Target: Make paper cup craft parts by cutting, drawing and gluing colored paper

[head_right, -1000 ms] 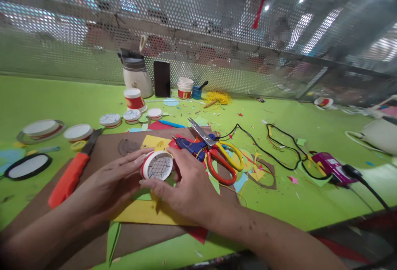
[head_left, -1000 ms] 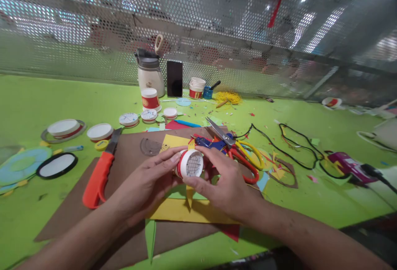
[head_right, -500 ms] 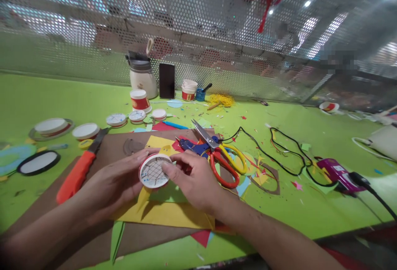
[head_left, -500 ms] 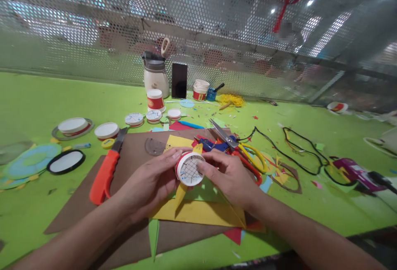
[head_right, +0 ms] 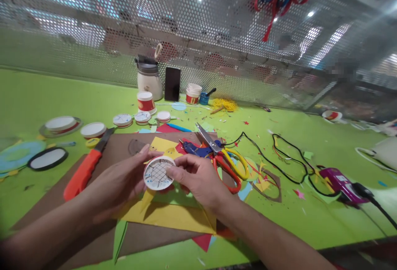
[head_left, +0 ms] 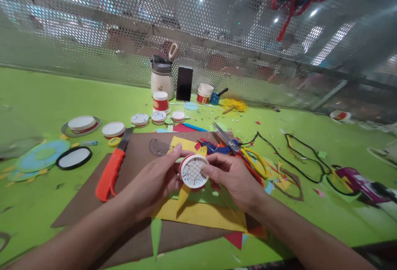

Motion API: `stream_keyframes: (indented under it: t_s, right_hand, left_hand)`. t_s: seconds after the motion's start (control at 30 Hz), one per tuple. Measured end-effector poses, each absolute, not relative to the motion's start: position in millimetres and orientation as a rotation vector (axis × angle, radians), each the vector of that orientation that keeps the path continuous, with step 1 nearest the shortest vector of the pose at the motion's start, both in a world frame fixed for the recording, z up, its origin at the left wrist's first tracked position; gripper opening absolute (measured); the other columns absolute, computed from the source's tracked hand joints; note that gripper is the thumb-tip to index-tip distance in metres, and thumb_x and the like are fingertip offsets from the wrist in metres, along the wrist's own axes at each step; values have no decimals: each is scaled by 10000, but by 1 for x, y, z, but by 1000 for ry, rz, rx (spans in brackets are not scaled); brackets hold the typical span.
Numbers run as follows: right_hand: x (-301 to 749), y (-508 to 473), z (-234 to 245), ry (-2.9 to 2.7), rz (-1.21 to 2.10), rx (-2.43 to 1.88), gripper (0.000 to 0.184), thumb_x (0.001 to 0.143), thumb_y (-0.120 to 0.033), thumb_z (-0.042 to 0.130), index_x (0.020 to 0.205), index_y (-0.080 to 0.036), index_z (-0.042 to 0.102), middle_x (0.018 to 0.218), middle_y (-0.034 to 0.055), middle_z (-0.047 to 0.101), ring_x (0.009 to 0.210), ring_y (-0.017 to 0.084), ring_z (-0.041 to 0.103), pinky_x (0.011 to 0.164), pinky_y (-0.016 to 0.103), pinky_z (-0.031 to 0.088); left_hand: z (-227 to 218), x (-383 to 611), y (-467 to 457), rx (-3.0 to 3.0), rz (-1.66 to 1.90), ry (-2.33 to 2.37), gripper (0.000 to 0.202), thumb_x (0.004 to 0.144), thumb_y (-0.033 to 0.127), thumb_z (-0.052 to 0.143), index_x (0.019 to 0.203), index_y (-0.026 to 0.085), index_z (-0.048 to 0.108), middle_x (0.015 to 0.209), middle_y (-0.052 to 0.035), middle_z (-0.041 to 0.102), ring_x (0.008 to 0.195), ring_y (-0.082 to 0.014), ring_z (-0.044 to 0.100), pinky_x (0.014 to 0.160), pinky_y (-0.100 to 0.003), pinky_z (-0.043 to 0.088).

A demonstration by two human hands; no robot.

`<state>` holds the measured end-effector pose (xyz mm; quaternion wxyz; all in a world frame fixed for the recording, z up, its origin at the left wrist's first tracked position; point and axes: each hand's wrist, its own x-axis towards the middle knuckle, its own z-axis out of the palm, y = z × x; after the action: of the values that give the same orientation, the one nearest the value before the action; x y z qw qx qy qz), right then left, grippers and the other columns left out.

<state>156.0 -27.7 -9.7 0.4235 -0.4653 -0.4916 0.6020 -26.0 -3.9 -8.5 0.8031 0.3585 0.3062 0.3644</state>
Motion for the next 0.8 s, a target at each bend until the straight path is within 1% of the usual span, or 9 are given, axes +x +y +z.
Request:
stream_keyframes:
  t_s: [0.07,0.13,0.23,0.3,0.37,0.5,0.63,0.73,0.8]
  right_hand:
    - [156,-27,-11,-1220,1497,-1159,292,721,-405,737,839,-151,653,688,-14,581,509,66,435,448,204,349]
    - [155,-26,-11,-1210,1494,-1159,288,719,-402,740,832,-154,648,692,-16,578,517,68,435,448,204,350]
    - [154,-26,-12,-1195,1493,-1160,284,713,-399,744,823,-158,642,695,-18,579,523,71,442,451,206,344]
    - [154,-25,-13,-1193,1494,-1152,290,707,-403,749,813,-158,637,693,-21,578,519,71,443,455,210,341]
    - [154,-25,-13,-1199,1504,-1137,300,705,-415,749,808,-159,631,686,-25,573,512,69,437,458,212,342]
    - [154,-26,-16,-1217,1509,-1103,303,709,-423,748,793,-162,619,649,-41,554,496,67,427,459,211,348]
    - [153,-26,-17,-1227,1484,-1096,289,714,-406,748,797,-160,620,654,-36,567,491,65,428,453,208,345]
    - [151,-26,-18,-1222,1476,-1080,306,692,-415,759,781,-157,621,660,-28,582,493,70,448,458,214,362]
    - [150,-26,-18,-1223,1487,-1056,318,678,-422,765,771,-156,617,657,-27,585,491,72,464,463,218,378]
  left_hand:
    - [-8,-28,-2,821,825,741,353,894,429,490,1044,169,677,938,-95,722,801,-199,654,741,-310,503]
    - [-4,-31,-1,881,859,804,381,881,463,497,1012,161,688,952,-106,724,842,-214,650,771,-317,489]
    - [5,-36,-1,969,881,852,348,851,450,551,966,160,704,962,-116,722,902,-239,641,818,-338,474]
    - [11,-39,-2,1035,865,846,313,824,409,603,1006,173,696,959,-116,717,913,-253,638,803,-345,476]
    - [14,-40,-2,1105,841,830,333,779,345,669,1075,193,667,958,-111,709,909,-261,638,761,-340,479]
    - [10,-42,0,1244,813,809,523,661,206,769,1154,208,597,928,-80,687,867,-238,638,737,-332,479]
    - [6,-44,4,1403,751,777,614,678,200,746,1245,203,511,882,-51,663,831,-212,632,737,-333,469]
    - [7,-45,7,1413,725,781,591,708,223,723,1254,186,500,885,-60,665,848,-215,631,744,-339,470]
    - [6,-46,9,1391,729,759,567,719,236,713,1247,184,512,845,-52,670,813,-211,637,723,-334,473]
